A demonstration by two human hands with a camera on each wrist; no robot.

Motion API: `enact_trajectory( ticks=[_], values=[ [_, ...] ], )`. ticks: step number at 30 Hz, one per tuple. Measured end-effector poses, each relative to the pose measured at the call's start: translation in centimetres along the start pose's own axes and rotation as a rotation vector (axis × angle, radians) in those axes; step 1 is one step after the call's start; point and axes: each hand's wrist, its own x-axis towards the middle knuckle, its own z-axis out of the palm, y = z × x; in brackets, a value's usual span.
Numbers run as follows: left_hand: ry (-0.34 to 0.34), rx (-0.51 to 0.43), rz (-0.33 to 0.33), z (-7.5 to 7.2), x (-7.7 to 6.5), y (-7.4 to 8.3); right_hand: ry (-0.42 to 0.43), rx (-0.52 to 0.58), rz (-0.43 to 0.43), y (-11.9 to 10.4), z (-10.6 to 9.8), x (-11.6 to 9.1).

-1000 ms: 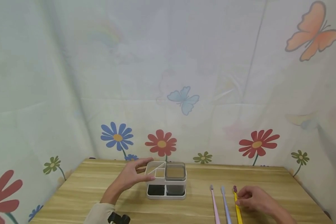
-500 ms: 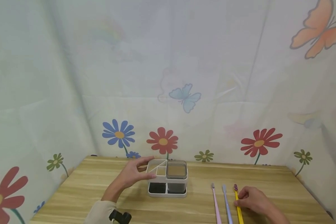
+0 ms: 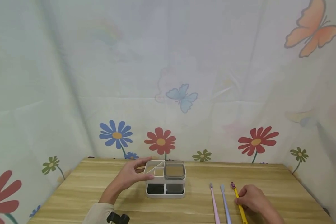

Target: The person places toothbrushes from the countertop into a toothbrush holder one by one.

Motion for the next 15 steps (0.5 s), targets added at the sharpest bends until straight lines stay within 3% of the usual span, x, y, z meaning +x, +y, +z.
enact_trajectory(
  ticks=[9,15],
  values=[
    [-0.001,-0.016,0.01,-0.1,0.0,-0.1,0.014,0.101,0.025,-0.2,-0.1,0.1],
    [0.002,-0.029,0.008,0.1,0.1,0.0,0.076,0.233,-0.065,-1.7,-0.7,-0.8]
  ],
)
